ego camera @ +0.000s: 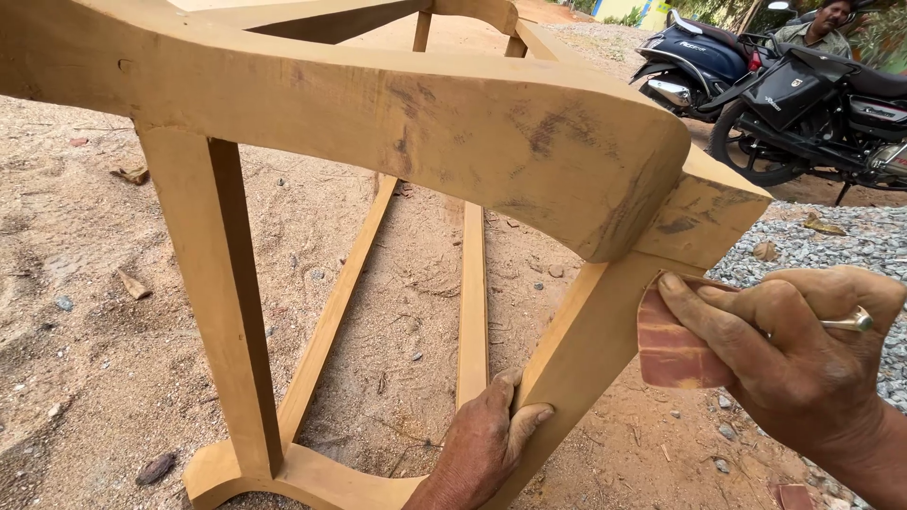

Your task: Sanding a wooden furniture frame by hand using sandpaper.

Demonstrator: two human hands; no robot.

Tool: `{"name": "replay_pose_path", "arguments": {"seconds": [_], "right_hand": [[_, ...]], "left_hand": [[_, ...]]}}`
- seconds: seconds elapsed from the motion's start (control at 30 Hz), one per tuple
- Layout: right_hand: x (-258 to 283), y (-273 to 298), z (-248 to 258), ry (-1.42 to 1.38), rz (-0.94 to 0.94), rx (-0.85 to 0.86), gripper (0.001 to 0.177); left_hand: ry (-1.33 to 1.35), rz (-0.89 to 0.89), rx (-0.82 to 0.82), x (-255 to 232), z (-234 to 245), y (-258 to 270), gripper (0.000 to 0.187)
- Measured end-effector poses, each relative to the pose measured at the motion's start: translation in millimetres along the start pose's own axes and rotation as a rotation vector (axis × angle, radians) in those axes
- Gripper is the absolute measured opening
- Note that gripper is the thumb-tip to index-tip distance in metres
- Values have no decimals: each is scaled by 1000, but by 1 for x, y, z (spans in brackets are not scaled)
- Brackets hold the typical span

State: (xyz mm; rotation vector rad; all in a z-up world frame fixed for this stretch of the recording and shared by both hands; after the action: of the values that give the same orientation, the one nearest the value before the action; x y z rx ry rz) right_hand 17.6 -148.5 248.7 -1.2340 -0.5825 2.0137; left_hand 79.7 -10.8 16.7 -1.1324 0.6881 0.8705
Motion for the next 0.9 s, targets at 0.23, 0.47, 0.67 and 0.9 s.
{"name": "replay_pose_path", "arguments": {"seconds": [0.23, 0.47, 0.67, 0.9], "right_hand": [[35, -28, 7, -78, 20, -63, 36], [24, -13, -8, -78, 1, 20, 35], [41, -15, 4, -42, 7, -84, 29], [17, -10, 1, -58, -52, -42, 32]], "left_hand": [[58, 51, 24, -2, -1, 1, 54], [8, 9, 10, -9, 8, -1, 53], [23, 126, 85, 2, -3, 0, 55], [15, 9, 38, -7, 3, 2, 54]]}}
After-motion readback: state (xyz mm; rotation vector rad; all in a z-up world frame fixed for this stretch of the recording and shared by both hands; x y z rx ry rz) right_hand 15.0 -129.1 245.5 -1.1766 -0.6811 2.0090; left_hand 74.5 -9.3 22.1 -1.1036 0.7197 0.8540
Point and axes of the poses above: each hand's wrist, its own y-axis away from the middle knuckle, its own z-axis out of the back of the hand, x = y × z, the point moved 8 cm from there along -y, towards the middle knuckle, and after that the axes turned 10 degrees about -z, right-handed, at the moved point
